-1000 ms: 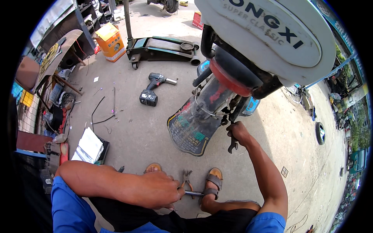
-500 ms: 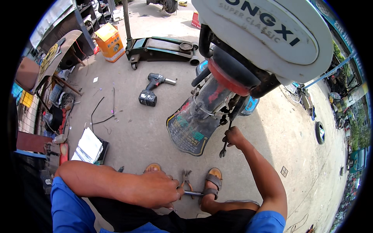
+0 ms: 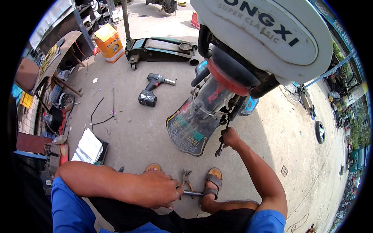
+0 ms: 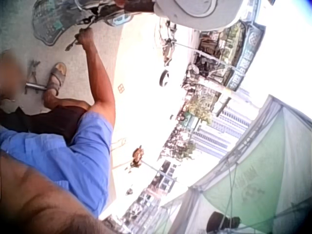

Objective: The person walks toward a scooter, sits on the ground, and uses a wrench to tighten a bolt on the rear wheel area. The person continues to adjust the bolt with the wrench while seated.

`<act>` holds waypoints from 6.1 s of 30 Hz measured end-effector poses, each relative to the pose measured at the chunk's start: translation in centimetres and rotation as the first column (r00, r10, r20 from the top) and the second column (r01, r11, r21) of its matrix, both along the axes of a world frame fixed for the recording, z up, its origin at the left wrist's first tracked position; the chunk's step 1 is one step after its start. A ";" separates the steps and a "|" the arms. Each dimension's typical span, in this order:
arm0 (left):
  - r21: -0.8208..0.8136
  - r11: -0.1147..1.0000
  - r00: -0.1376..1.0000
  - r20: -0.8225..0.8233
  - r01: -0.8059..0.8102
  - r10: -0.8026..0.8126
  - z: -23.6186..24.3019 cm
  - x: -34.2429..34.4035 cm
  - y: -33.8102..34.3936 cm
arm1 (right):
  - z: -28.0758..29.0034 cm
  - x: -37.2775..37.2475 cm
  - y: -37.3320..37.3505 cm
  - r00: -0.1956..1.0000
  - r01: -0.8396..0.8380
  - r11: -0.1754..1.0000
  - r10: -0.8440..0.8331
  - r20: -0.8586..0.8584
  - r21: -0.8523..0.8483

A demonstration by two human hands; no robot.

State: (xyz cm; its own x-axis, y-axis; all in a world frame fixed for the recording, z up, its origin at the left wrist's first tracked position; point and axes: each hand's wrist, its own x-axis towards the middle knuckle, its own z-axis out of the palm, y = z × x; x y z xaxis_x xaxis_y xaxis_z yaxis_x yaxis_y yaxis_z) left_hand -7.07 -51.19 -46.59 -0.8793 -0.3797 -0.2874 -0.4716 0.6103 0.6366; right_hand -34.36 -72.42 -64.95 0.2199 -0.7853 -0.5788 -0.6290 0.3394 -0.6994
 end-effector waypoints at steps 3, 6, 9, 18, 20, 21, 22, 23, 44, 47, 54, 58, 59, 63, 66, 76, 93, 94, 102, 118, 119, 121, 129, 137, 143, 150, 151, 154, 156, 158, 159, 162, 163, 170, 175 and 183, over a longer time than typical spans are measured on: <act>-0.002 1.000 1.000 -0.002 0.016 -0.016 0.1 -0.4 -0.2 | -2.2 -0.8 -0.7 0.998 0.008 0.999 -0.006 -0.060 0.044; 0.010 1.000 0.999 0.035 0.005 -0.005 0.1 -0.4 -0.1 | -2.6 -0.4 -0.9 0.997 0.037 0.997 -0.033 -0.069 0.069; 0.002 1.000 0.999 0.041 -0.003 0.002 0.0 -0.6 -0.1 | -2.5 -2.5 -1.5 0.983 -0.116 0.993 0.114 -0.142 -0.002; 0.000 1.000 1.000 0.013 0.013 -0.013 -0.4 -0.4 0.0 | 5.2 -2.1 -1.8 0.999 0.030 0.999 -0.031 0.015 0.018; 0.008 1.000 1.000 0.009 0.011 -0.011 -0.5 -0.4 0.1 | 8.0 -1.5 -2.0 0.999 0.036 0.995 -0.037 0.017 0.093; 0.014 1.000 1.000 0.007 0.007 -0.007 -0.6 -0.3 0.2 | 7.9 -1.4 -2.4 0.993 0.094 0.984 -0.104 0.062 0.150; 0.015 1.000 1.000 0.008 0.010 -0.010 -0.5 -0.4 0.1 | 7.9 -1.7 -2.6 0.979 0.156 0.966 -0.180 0.099 0.205; 0.017 1.000 1.000 0.008 0.014 -0.014 -0.4 -0.4 0.0 | 7.1 -2.0 -2.6 0.990 0.120 0.985 -0.129 0.065 0.120; 0.005 1.000 1.000 0.018 0.012 -0.012 -0.3 -0.6 0.0 | 3.4 -2.2 -0.6 0.998 0.059 0.998 -0.059 0.013 -0.013; -0.011 1.000 1.000 0.011 0.019 -0.019 -0.7 -0.7 0.1 | 6.6 -1.6 -1.5 0.990 0.111 0.992 -0.116 0.078 0.066; 0.010 1.000 0.999 0.041 0.003 -0.003 -0.1 -0.3 -0.1 | 1.4 -0.4 0.0 0.994 0.007 0.994 -0.020 -0.110 -0.113; 0.008 0.999 0.999 0.033 0.038 -0.038 0.0 -1.2 -0.4 | -6.7 -5.9 -1.6 0.943 -0.240 0.960 0.195 -0.269 -0.144; 0.011 1.000 0.999 0.043 0.028 -0.028 -0.1 -1.0 -0.3 | -7.5 -5.2 -2.1 0.946 -0.235 0.964 0.198 -0.255 -0.127; 0.004 1.000 1.000 0.016 0.008 -0.009 -0.4 -0.8 -0.3 | -6.0 -5.0 -1.9 0.971 -0.090 0.993 0.072 -0.226 -0.072; 0.013 1.000 0.999 0.043 -0.021 0.020 0.0 -0.2 0.0 | -1.2 -1.6 -0.5 0.989 0.059 0.998 -0.062 -0.136 -0.027; 0.015 1.000 0.999 0.039 0.010 -0.011 -0.3 -0.6 0.0 | 5.4 -2.6 -2.5 0.998 0.048 0.998 -0.049 0.045 0.035; 0.019 1.000 0.996 0.092 -0.004 0.002 0.3 -0.6 -0.3 | -0.4 -2.1 -0.8 0.996 -0.008 1.000 0.006 -0.086 -0.028; 0.017 1.000 0.998 0.067 0.004 -0.005 0.1 -0.6 -0.2 | 0.8 -2.0 -0.6 0.997 -0.012 0.998 0.007 -0.082 -0.054; -0.006 1.000 1.000 0.012 0.008 -0.008 -0.5 -0.4 0.1 | 6.3 -1.6 -2.0 0.995 0.077 0.996 -0.080 0.054 0.054; 0.033 0.999 0.996 0.087 -0.004 0.002 0.1 -0.7 -0.3 | -1.8 -3.1 -0.8 0.985 0.096 0.995 -0.096 -0.142 -0.003; 0.025 1.000 0.997 0.078 -0.006 0.004 0.0 -0.6 -0.2 | -0.9 -2.9 -0.7 0.989 0.071 0.997 -0.072 -0.130 -0.011; 0.019 1.000 0.998 0.060 -0.002 0.001 -0.2 -0.6 -0.1 | 1.0 -2.9 -0.6 0.993 0.029 0.999 -0.032 -0.112 -0.029; 0.009 1.000 1.000 0.024 0.004 -0.004 -0.1 -0.6 -0.2 | 3.1 -2.8 -0.4 0.998 0.050 0.999 -0.051 -0.046 -0.022; -0.001 1.000 1.000 0.003 0.013 -0.013 -0.4 -0.5 -0.1 | 7.5 -2.5 -2.7 0.970 0.162 0.962 -0.197 0.144 0.222; 0.021 1.000 1.000 0.024 0.004 -0.005 -0.4 -0.3 -0.3 | 1.7 -0.2 -0.9 0.998 0.056 0.998 -0.056 0.023 0.003; 0.028 0.998 0.998 0.019 0.054 -0.054 -0.1 -1.2 -0.8 | -4.7 -3.4 -1.5 0.972 -0.103 0.994 0.093 -0.214 -0.035; 0.029 0.999 0.999 0.024 0.041 -0.041 -0.2 -1.0 -0.7 | -4.0 -2.6 -1.2 0.977 -0.054 0.998 0.046 -0.207 -0.031; 0.019 1.000 0.999 0.031 0.007 -0.007 -0.3 -0.3 -0.3 | -0.9 -1.0 -0.1 0.986 0.020 0.999 -0.027 -0.165 -0.048; 0.006 1.000 0.999 0.041 -0.009 0.008 -0.3 -0.4 -0.2 | 0.1 -1.7 -0.2 0.989 -0.017 0.996 0.004 -0.150 -0.086; 0.007 1.000 1.000 0.024 0.015 -0.015 -0.4 -0.5 -0.2 | 1.5 -2.0 -0.5 0.996 0.022 0.997 -0.028 -0.080 -0.072; 0.008 1.000 1.000 0.016 0.025 -0.025 -0.4 -0.6 -0.2 | 1.8 -2.5 -1.0 0.999 0.030 0.998 -0.032 -0.038 -0.056; -0.006 1.000 1.000 0.013 0.012 -0.012 -0.4 -0.5 0.0 | 5.0 -1.9 -1.9 0.999 0.032 0.999 -0.032 0.011 -0.026; -0.007 1.000 1.000 0.011 0.019 -0.019 -0.4 -0.5 -0.1 | 6.0 -2.0 -2.2 0.995 0.096 0.994 -0.096 -0.008 0.043; 0.002 1.000 0.999 0.050 0.014 -0.014 -0.3 -0.3 -0.2 | 1.9 -0.6 -0.7 0.996 -0.002 0.998 -0.004 -0.090 -0.059; -0.003 1.000 0.999 0.038 0.016 -0.016 -0.4 -0.6 -0.2 | -1.5 -0.4 -0.2 0.996 0.019 1.000 -0.018 -0.091 0.001; 0.029 1.000 0.997 0.083 -0.002 0.000 0.1 -0.4 -0.1 | 0.9 -1.8 -0.5 0.992 -0.024 0.995 0.011 -0.129 -0.100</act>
State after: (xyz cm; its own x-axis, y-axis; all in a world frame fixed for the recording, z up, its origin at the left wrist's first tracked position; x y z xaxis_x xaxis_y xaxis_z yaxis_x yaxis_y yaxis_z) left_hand -7.50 -51.33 -46.53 -0.8515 -0.3710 -0.3704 -0.5242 0.5912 0.6129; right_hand -36.21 -72.89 -64.06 0.1629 -0.8381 -0.5206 -0.7208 0.2592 -0.6429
